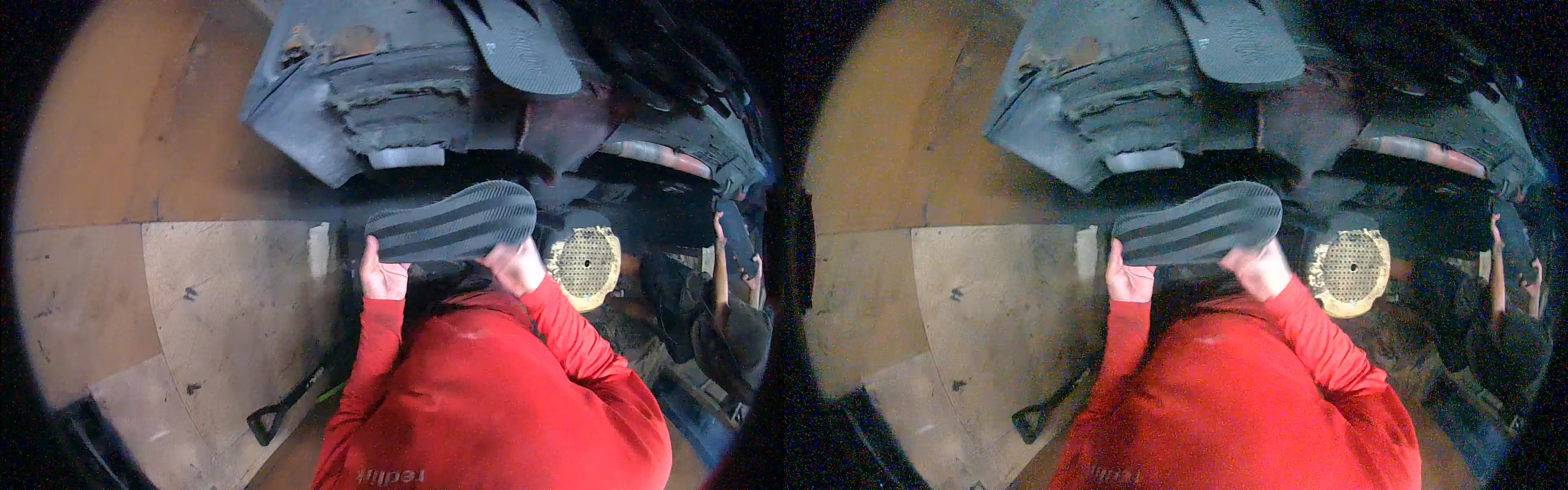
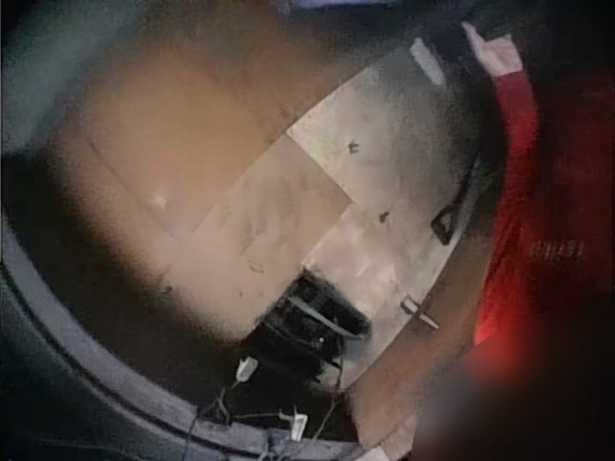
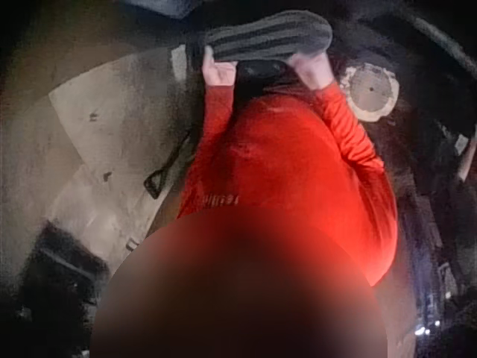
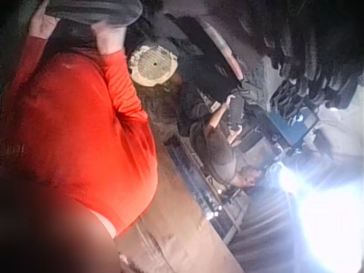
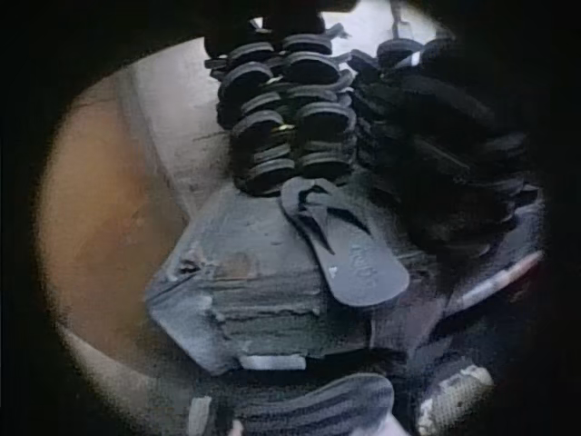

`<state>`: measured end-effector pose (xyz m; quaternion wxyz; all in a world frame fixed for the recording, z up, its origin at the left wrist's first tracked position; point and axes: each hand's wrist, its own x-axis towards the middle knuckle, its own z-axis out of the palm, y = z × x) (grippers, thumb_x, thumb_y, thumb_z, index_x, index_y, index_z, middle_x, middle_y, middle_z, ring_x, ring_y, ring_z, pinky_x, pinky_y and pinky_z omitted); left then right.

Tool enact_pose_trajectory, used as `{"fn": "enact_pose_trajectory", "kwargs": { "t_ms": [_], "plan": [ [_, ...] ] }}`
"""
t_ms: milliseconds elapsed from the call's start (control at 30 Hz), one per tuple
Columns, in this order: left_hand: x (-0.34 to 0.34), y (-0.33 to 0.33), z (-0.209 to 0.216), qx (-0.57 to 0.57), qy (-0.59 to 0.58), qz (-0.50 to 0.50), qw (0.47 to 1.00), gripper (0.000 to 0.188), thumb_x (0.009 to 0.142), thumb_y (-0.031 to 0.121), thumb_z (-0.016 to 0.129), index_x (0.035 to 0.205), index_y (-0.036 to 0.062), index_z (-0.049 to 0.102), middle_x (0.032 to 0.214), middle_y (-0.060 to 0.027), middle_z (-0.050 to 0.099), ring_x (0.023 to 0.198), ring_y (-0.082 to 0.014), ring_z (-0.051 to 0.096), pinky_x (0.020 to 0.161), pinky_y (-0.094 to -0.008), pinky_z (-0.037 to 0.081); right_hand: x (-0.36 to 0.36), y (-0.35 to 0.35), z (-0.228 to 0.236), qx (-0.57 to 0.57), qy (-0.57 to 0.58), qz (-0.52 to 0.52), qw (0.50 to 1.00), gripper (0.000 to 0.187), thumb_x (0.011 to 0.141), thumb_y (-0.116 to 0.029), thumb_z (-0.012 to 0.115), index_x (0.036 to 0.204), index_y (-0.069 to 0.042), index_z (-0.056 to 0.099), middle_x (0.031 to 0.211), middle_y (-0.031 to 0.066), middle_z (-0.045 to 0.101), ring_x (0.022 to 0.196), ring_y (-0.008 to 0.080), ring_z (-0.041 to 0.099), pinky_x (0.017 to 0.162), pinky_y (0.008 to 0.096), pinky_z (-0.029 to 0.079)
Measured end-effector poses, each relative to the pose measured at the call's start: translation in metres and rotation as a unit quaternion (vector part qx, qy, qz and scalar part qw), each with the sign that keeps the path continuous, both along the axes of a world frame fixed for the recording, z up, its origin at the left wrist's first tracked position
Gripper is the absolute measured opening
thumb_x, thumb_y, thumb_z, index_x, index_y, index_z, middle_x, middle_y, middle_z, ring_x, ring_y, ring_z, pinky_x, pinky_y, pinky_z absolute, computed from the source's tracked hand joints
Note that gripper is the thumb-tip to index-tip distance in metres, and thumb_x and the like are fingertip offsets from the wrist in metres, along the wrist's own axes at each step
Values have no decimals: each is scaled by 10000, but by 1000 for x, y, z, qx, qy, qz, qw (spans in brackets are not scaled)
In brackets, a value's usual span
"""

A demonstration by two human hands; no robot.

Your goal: The person repeatedly picks up a black slipper sole and a white insole, aligns them, and presses them together. They handle multiple pairs one at a time, turning the slippers over to inspect the bond and placing finished pairs aside on a nearby surface.

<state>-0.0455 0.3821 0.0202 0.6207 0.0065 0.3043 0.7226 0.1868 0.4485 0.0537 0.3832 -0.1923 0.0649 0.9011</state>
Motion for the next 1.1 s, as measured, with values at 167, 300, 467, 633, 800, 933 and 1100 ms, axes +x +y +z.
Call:
{"fn": "enact_pose_trajectory", "kwargs": {
  "t_ms": [167, 300, 467, 633, 800, 933, 1100],
  "plan": [
    [21, 55, 59, 8, 167, -74, 983, 397, 887, 8, 656, 1264, 55, 541, 1186, -107, 647, 1170, -260, 589, 1028, -494, 452, -9, 68, -79, 29, -166, -163, 972, 366, 984, -241, 605, 1272, -26, 537, 1243, 133, 626, 1108, 267, 622, 974, 452, 502],
    [-6, 43, 128, 22, 480, -29, 877, 456, 861, -50, 652, 1299, -54, 527, 1224, -105, 627, 1121, -206, 599, 1013, -343, 440, -90, 66, -83, 33, -82, -75, 993, 334, 997, -312, 577, 1189, -40, 600, 1133, 99, 671, 1051, 223, 644, 949, 411, 522],
    [-24, -56, 167, -89, 548, 33, 831, 500, 831, -16, 685, 1292, -76, 503, 1236, -135, 614, 1134, -227, 595, 1026, -362, 432, -121, 26, -34, 64, 22, 4, 998, 380, 994, -258, 586, 1326, -97, 496, 1245, 75, 619, 1098, 229, 633, 943, 442, 528],
    [-18, -148, 101, -169, 508, 35, 844, 466, 858, 47, 727, 1266, -30, 518, 1176, -105, 639, 1042, -180, 619, 956, -325, 465, -107, 19, 2, 151, 16, 3, 988, 594, 911, -92, 686, 1429, -103, 395, 1307, 62, 572, 1141, 207, 609, 973, 416, 511],
    [-17, -100, 39, -191, 501, -154, 830, 575, 930, 64, 643, 1445, -8, 399, 1499, -126, 405, 1379, -223, 404, 1124, -378, 337, -78, 34, -21, 311, -164, 50, 935, 622, 828, -12, 753, 1366, -21, 443, 1261, 66, 601, 1123, 157, 596, 1005, 328, 464],
    [-12, 51, 24, -25, 450, -235, 861, 424, 921, 260, 660, 1256, 13, 582, 1240, -120, 636, 1146, -235, 596, 939, -351, 462, -69, 44, -40, 255, -198, 71, 944, 524, 845, -63, 755, 1298, -26, 494, 1194, 61, 624, 1065, 147, 610, 947, 320, 492],
    [10, 113, 26, -132, 651, -221, 714, 297, 900, 243, 667, 1058, 0, 602, 1063, -201, 661, 969, -327, 638, 804, -397, 475, -49, 21, -20, 230, -513, 79, 823, 392, 955, -288, 650, 1237, -50, 518, 962, 60, 665, 752, 132, 611, 699, 259, 534]
  ]
}}
